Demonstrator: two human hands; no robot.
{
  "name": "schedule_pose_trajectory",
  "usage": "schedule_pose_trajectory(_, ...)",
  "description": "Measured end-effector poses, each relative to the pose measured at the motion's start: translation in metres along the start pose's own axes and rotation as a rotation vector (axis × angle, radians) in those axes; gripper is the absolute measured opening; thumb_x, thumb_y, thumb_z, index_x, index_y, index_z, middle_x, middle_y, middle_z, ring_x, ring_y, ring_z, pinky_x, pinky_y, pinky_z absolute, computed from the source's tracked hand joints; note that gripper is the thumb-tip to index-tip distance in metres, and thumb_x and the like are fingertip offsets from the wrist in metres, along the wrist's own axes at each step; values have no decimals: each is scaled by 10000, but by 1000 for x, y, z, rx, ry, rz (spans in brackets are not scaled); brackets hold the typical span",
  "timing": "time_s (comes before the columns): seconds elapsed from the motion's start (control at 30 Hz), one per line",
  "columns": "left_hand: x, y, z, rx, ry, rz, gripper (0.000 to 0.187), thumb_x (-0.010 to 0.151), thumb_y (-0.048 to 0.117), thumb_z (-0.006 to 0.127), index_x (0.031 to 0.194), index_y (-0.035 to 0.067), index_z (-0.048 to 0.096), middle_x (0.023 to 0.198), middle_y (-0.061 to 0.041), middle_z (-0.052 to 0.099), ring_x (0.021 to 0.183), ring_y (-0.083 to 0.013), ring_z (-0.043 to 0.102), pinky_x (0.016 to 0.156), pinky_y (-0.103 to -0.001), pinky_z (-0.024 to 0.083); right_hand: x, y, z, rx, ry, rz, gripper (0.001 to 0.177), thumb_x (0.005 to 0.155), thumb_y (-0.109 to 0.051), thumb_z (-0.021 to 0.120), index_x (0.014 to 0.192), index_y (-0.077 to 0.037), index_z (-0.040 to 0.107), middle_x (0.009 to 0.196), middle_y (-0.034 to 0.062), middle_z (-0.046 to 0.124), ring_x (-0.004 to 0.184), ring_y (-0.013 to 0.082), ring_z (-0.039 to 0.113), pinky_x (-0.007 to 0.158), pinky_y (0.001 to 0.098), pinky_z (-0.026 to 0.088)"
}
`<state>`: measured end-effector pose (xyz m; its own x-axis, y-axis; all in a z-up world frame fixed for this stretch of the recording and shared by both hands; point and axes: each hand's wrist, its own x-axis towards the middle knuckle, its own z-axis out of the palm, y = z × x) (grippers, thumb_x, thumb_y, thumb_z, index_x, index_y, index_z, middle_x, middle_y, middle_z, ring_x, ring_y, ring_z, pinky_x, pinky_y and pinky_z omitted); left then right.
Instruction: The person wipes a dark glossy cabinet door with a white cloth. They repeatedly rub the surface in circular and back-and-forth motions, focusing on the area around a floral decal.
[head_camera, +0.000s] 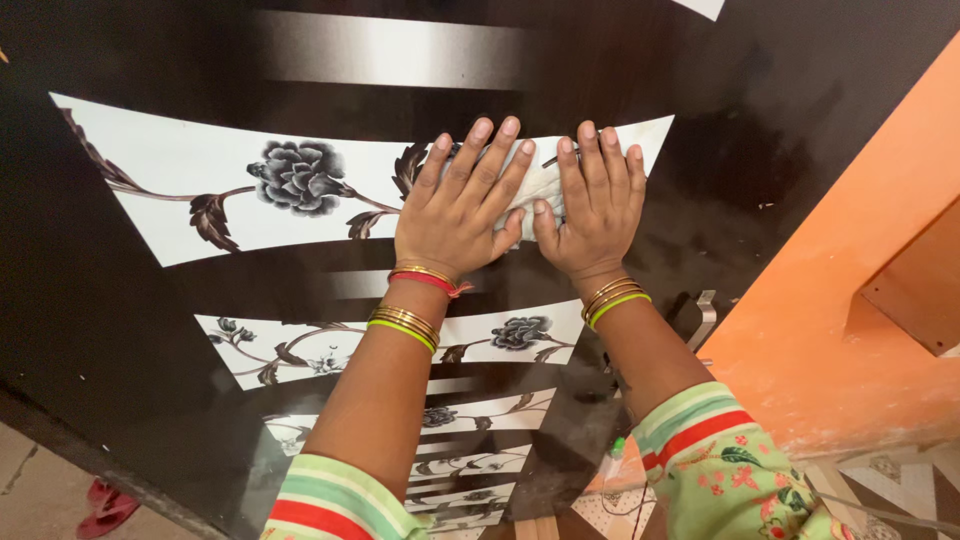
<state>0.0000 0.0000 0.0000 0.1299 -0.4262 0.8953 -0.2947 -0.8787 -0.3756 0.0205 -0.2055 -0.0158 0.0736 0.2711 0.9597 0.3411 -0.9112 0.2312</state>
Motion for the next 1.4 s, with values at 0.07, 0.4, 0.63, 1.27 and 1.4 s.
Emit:
schedule_pose_trajectory(0.07, 0, 0, 0, -12, 7, 1, 625, 1073, 438, 520, 1650, 217, 431, 1710, -27, 319, 1586, -225, 251, 1327, -463, 118, 1, -1, -1, 10, 8, -5, 596, 1036, -419, 523, 1509, -58, 556, 1596, 157, 466, 1522, 338, 372, 1277, 559, 205)
schedule_pose_trajectory(0.4, 0, -1, 2, -30, 29, 2, 613, 1085, 428, 521, 1648, 199, 438, 1710, -33, 324, 1588, -233, 244, 1328, -468, 114, 3, -3, -3, 20, 22, -1, 573, 1027, -383, 521, 1499, -61, 567, 1584, 158, 485, 1512, 339, 393, 1273, 556, 214)
schedule_pose_trajectory(0.63, -1, 0, 2, -28, 22, 3, 614, 1082, 428, 514, 1647, 197, 442, 1707, -37, 328, 1585, -237, 244, 1325, -470, 114, 3, -2, -3, 14, 22, -8, 576, 1026, -380, 524, 1499, -53, 567, 1584, 160, 483, 1513, 341, 391, 1276, 555, 210)
schedule_pose_trajectory(1.27, -1, -2, 4, -76, 112, 18, 390, 1065, 384, 581, 1400, 184, 574, 1677, -70, 383, 1572, -245, 295, 1329, -469, 145, 4, -3, -4, 7, 16, -5, 583, 1011, -369, 543, 1493, -44, 574, 1578, 174, 490, 1505, 356, 403, 1274, 562, 217)
schedule_pose_trajectory(1.4, -2, -2, 4, -90, 125, 21, 353, 1068, 376, 592, 1362, 184, 568, 1675, -77, 385, 1571, -247, 301, 1330, -466, 147, 4, -4, -4, 16, 15, -3, 586, 1005, -366, 536, 1488, -35, 574, 1575, 181, 489, 1501, 362, 402, 1267, 566, 216)
